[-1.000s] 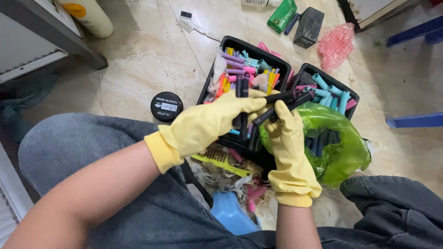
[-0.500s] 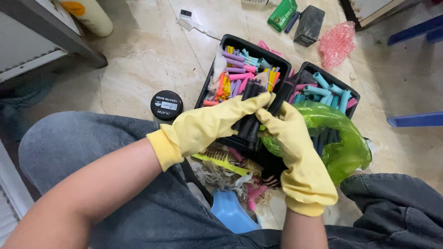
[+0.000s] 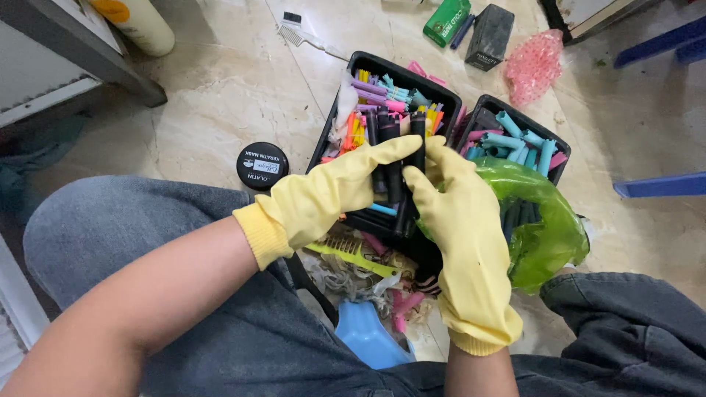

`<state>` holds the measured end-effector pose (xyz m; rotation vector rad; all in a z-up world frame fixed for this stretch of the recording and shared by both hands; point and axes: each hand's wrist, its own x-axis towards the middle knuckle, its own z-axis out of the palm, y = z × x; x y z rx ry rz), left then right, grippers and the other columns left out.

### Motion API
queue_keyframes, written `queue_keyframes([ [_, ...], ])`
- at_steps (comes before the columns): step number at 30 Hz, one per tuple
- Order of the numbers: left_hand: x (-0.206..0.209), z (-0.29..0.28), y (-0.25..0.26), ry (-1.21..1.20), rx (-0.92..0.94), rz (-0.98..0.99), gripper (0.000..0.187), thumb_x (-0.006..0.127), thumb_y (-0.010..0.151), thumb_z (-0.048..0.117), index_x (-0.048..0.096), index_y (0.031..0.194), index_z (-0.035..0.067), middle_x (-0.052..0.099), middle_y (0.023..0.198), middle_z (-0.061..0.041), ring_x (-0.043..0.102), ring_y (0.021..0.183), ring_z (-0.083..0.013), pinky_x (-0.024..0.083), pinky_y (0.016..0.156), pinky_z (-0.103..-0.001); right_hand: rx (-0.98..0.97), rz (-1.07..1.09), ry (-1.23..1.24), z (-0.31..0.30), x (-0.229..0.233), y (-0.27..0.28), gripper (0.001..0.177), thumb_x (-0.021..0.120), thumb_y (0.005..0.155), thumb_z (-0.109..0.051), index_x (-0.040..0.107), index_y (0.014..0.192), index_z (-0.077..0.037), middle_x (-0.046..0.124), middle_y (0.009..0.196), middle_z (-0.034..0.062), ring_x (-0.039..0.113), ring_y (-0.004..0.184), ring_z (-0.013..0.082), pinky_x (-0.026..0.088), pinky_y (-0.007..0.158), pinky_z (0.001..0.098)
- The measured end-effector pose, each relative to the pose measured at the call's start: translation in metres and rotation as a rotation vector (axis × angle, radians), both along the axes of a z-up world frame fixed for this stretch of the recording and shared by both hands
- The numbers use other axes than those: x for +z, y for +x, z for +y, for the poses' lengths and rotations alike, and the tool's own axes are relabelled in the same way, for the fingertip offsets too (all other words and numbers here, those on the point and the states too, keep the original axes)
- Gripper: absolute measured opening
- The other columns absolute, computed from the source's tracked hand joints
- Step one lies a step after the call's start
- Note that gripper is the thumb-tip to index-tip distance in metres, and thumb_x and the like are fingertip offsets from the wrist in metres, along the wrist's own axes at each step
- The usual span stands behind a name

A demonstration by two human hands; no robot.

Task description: Sorting and organizing hair rollers into a divided storage tray

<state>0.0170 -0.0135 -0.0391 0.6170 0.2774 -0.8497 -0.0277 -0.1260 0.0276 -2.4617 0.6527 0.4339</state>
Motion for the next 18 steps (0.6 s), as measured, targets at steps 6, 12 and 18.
queue_keyframes([
  [6, -0.022, 0.002, 0.018, 0.034, 0.071, 0.053, 0.037, 0.073, 0.068, 0.023, 0.065, 0.102, 0.013, 0.067, 0.084, -0.007, 0.066, 0.069, -0.0217, 0.055, 0.064, -0.042, 0.092, -0.441, 0.487, 0.0, -0.017, -0.003, 0.032, 0.044, 0.088, -0.018, 0.056, 0.115, -0.007, 0.06, 0.093, 0.0126, 0.057, 0.07, 0.0131, 0.053, 0.066, 0.0299],
  [12, 0.003, 0.025, 0.041, 0.039, 0.285, 0.155, 0.04, 0.064, 0.071, 0.012, 0.056, 0.11, 0.011, 0.064, 0.091, -0.006, 0.062, 0.074, -0.0162, 0.055, 0.07, -0.032, -0.27, -0.244, 0.773, 0.013, -0.04, 0.003, 0.023, 0.042, 0.089, -0.013, 0.054, 0.105, -0.004, 0.063, 0.098, 0.0092, 0.06, 0.074, 0.0141, 0.053, 0.066, 0.0242],
  [18, 0.006, 0.03, 0.042, -0.27, 0.264, 0.025, 0.029, 0.061, 0.076, 0.004, 0.057, 0.104, -0.003, 0.057, 0.116, -0.017, 0.061, 0.074, -0.0183, 0.054, 0.066, -0.022, 0.028, 0.366, 0.207, 0.028, -0.074, -0.02, 0.032, 0.048, 0.086, -0.026, 0.055, 0.116, -0.02, 0.053, 0.124, -0.0023, 0.056, 0.096, 0.0105, 0.05, 0.08, 0.027],
])
